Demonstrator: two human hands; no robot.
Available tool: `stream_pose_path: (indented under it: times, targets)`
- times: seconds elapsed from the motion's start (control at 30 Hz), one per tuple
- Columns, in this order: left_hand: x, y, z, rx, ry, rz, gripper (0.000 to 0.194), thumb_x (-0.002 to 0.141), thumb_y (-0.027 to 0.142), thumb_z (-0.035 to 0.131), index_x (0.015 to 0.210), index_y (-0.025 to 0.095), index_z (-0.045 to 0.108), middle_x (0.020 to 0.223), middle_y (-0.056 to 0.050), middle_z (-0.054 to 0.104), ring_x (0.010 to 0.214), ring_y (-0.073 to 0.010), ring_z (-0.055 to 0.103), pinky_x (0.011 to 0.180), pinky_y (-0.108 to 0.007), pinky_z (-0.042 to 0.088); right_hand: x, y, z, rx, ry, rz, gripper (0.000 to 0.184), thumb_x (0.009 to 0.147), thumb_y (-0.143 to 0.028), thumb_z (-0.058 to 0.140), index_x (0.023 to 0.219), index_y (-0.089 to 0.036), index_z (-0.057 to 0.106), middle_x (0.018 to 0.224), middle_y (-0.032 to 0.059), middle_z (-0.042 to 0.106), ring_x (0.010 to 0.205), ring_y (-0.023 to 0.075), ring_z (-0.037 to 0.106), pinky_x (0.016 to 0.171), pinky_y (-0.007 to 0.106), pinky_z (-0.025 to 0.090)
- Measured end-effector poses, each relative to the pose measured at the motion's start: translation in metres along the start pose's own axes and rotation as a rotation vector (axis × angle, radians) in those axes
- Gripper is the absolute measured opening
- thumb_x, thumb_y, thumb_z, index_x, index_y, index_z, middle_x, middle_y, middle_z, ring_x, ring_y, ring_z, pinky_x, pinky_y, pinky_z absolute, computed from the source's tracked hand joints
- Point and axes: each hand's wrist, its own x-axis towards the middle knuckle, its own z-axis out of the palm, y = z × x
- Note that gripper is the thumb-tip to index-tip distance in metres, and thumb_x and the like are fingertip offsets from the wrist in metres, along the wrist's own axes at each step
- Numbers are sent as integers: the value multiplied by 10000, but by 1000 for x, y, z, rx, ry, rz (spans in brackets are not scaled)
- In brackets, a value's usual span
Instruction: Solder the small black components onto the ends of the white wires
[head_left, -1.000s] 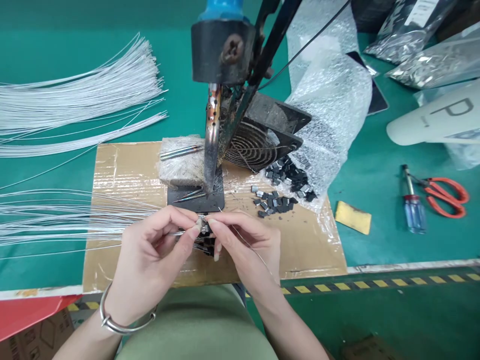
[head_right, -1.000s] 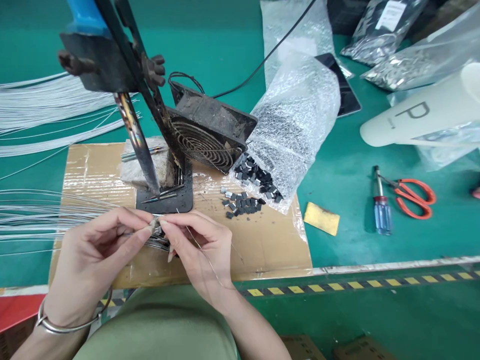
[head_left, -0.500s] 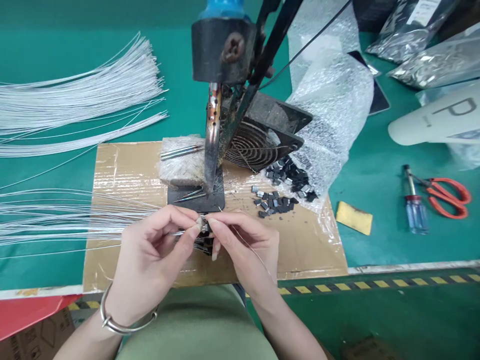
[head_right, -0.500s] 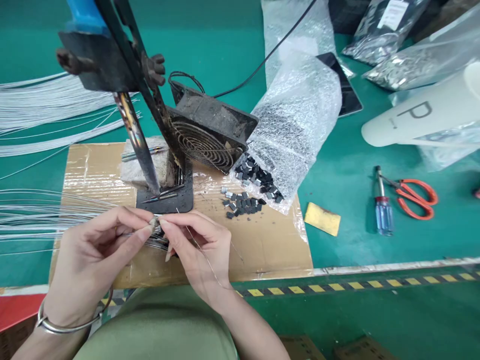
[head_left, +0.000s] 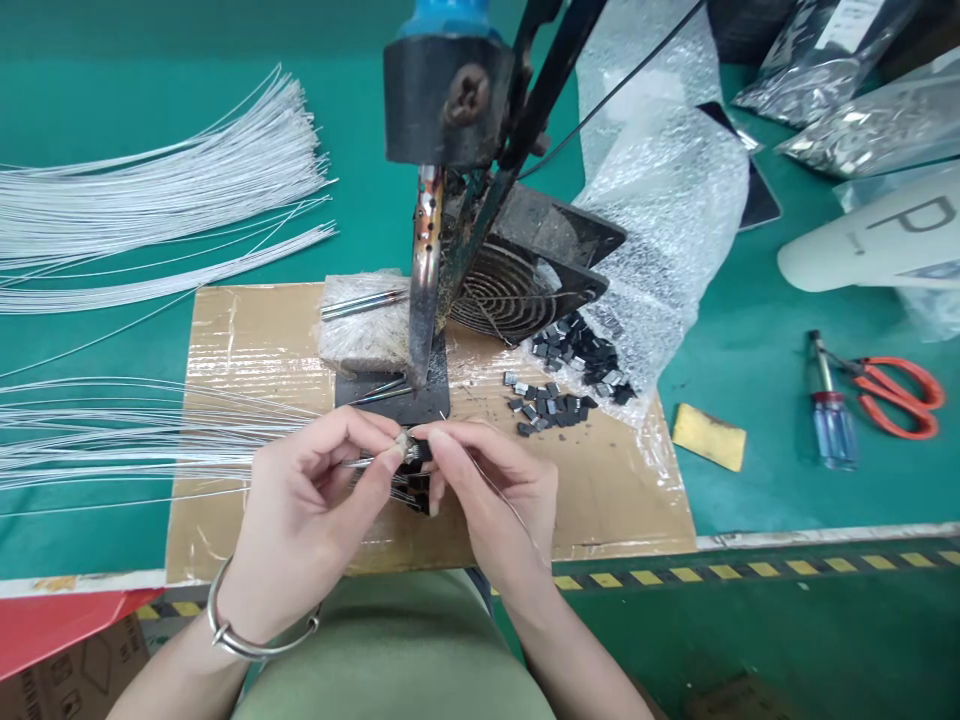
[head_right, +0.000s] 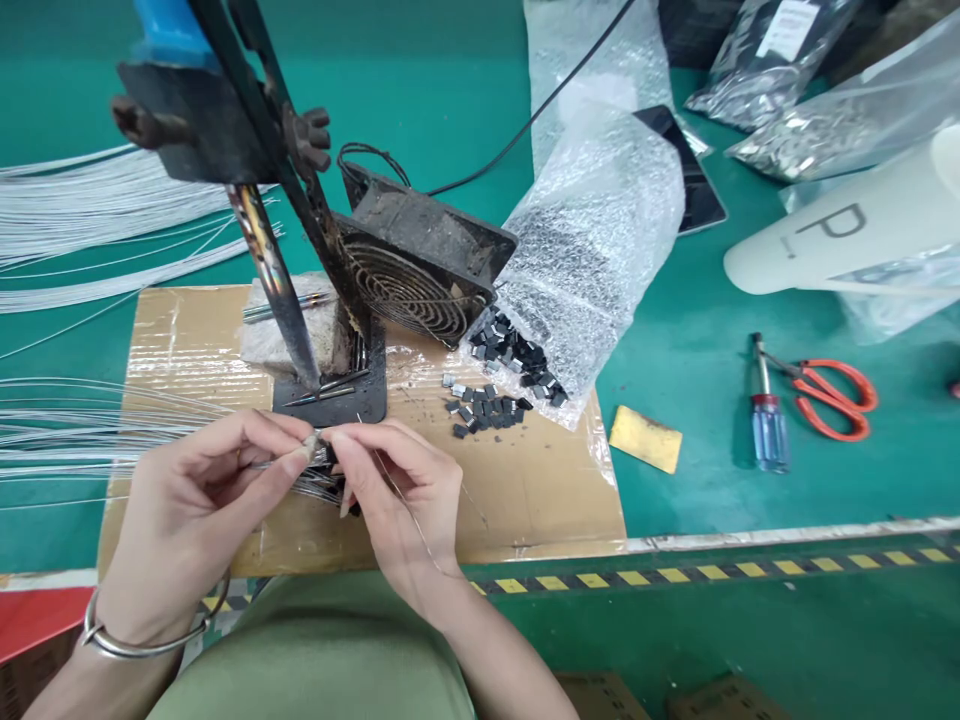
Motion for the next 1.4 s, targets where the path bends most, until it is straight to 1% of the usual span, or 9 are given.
stream_pose_path:
  times: [0.13,0.3,0.37,0.43,0.53,0.67,0.77,1.03,1.4]
  targets:
    - [1,-4,0,50,36,-6,117,894,152,724,800,220,732,919,14,757,763,-73,691,656,-111,527,-6,2,-5,-141,21,-91,309,1110,-328,489,1226,-307,774,818,-22,591,580,64,518,540,218,469]
    - [3,-6,0,89,48,-3,110,894,195,725,784,205,729,914,-5,754,695,-77,640,597,-147,481,-11,2,-12,-241,4,-142,346,1113,-260,475,1442,-340,545,798,-55,685,611,88,527,610,237,458]
    - [4,-5,0,89,52,-12,107,890,207,729,783,199,726,911,-7,754,671,-74,618,574,-154,457,-12,1,-16,-271,-10,-153,251,1098,-246,501,1332,-319,555,807,-57,670,622,90,533,599,233,447]
    - [5,-4,1,90,57,-32,109,886,215,732,779,196,721,903,-6,752,658,-72,604,554,-154,434,-11,0,-19,-317,-18,-167,67,1083,-240,524,1079,-274,581,794,-57,601,611,84,494,573,234,415]
    - [6,-3,2,80,61,-49,114,885,218,738,775,199,714,903,3,747,680,-73,611,567,-146,436,-8,-3,-20,-353,-36,-222,225,1068,-212,524,843,-225,513,807,-36,539,678,94,506,646,255,443]
    - [8,-1,2,80,63,-34,119,882,209,736,766,206,711,896,12,743,658,-67,596,539,-149,409,-4,-7,-16,-281,-25,-290,173,1015,-158,592,851,-213,585,1101,30,668,994,159,667,890,337,561]
    - [11,0,3,84,62,-22,110,888,202,728,778,207,720,893,10,745,660,-68,596,539,-151,411,-1,-10,-12,-189,-29,-272,156,987,-130,639,856,-214,624,1252,50,705,1189,212,686,1046,408,579]
    - [21,3,3,68,93,-5,68,855,185,747,792,197,728,897,12,752,698,-65,652,610,-117,492,6,-13,-4,-29,-18,-198,183,955,-91,688,836,-224,651,1205,7,794,1116,130,771,1050,245,608]
    - [31,15,0,37,65,2,99,841,136,734,763,190,706,815,35,710,690,-42,661,609,-69,494,15,-23,-1,-24,9,-139,203,918,-86,712,778,-225,663,1152,13,821,1103,139,781,1027,248,623]
